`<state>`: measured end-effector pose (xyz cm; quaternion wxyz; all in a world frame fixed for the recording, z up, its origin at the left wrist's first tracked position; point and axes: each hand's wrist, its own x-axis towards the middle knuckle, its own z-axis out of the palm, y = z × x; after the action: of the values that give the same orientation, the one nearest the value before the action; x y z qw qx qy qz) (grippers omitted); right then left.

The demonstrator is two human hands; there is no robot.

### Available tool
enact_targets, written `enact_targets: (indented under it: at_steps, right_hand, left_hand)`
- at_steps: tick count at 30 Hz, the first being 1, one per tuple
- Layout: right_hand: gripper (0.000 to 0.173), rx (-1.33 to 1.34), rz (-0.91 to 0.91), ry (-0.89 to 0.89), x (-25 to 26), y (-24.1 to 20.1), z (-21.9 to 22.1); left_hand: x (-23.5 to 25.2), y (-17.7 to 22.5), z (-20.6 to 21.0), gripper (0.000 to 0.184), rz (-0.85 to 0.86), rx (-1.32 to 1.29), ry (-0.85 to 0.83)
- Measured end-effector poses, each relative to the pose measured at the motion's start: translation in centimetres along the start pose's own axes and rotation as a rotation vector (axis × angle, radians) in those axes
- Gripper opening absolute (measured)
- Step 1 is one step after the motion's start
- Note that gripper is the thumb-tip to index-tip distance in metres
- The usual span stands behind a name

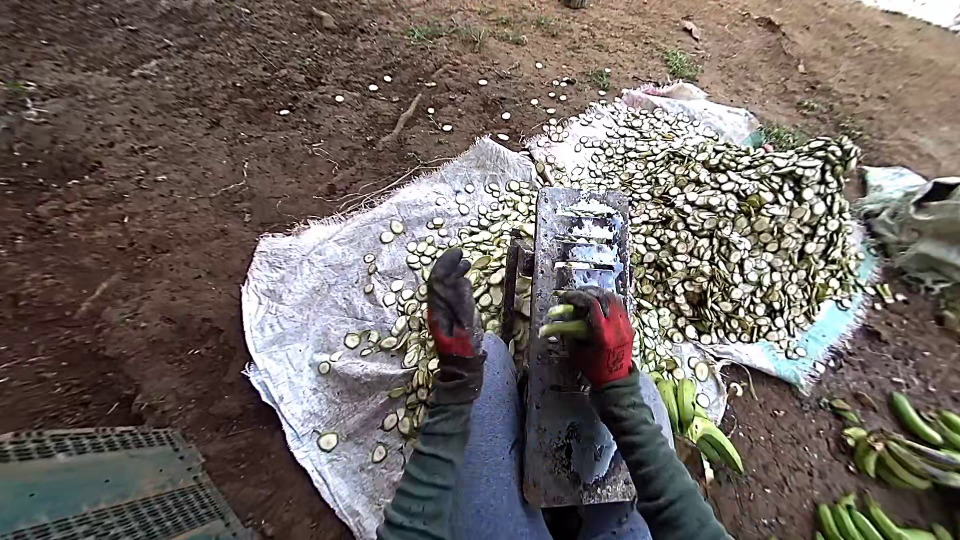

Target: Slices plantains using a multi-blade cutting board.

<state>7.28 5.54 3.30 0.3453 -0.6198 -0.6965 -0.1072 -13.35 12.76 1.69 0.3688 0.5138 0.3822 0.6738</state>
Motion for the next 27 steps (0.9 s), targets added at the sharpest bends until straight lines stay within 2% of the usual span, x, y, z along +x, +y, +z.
enact_targets:
  at_steps: [2,4,6,8,10,13,15,17,21,23,25,27]
  right_hand:
    - [0.040,0.026,-0.001,0.068,-7.3,-1.4,-2.4]
    - [0.038,0.088,0.037,0.096,-12.5,-2.9,-4.1]
    - [0.035,0.099,-0.001,0.099,-12.3,-2.7,-3.5]
    - [0.034,0.105,-0.038,0.127,-6.4,-0.8,-1.2]
    - [0.037,0.138,0.000,0.156,1.9,2.4,2.0]
    - [0.047,0.138,0.221,0.092,13.5,5.5,5.2]
    - [0.050,0.150,0.321,0.090,16.2,5.7,6.0]
    - [0.050,0.163,0.302,0.149,12.6,4.7,5.0]
    - [0.040,0.223,0.138,0.237,-5.8,0.1,-0.4]
    - [0.032,0.266,0.118,0.230,-11.9,-1.9,-2.5]
    - [0.028,0.286,0.088,0.253,-11.2,-1.7,-1.8]
    - [0.033,0.213,0.096,0.284,-5.0,0.1,0.7]
  left_hand:
    - [-1.7,-2.3,-5.9,0.043,-0.030,0.044,0.214]
    - [-4.7,-4.4,-11.4,0.045,-0.154,0.139,0.349]
    - [-8.3,-5.6,-14.7,0.044,-0.325,0.206,0.472]
    - [-12.0,-5.9,-16.1,0.042,-0.463,0.270,0.540]
    - [-15.5,-6.6,-17.1,0.041,-0.520,0.298,0.550]
    - [-19.2,-7.5,-17.9,0.038,-0.556,0.357,0.554]
    - [-20.6,-7.0,-18.0,0.038,-0.603,0.389,0.560]
    - [-21.9,-7.6,-19.0,0.038,-0.641,0.398,0.555]
    - [-23.9,-8.6,-21.4,0.037,-0.750,0.494,0.554]
    - [-24.2,-8.9,-22.2,0.037,-0.780,0.535,0.555]
    - [-24.6,-9.2,-22.7,0.037,-0.797,0.568,0.570]
    - [-24.9,-9.3,-22.8,0.036,-0.800,0.596,0.576]
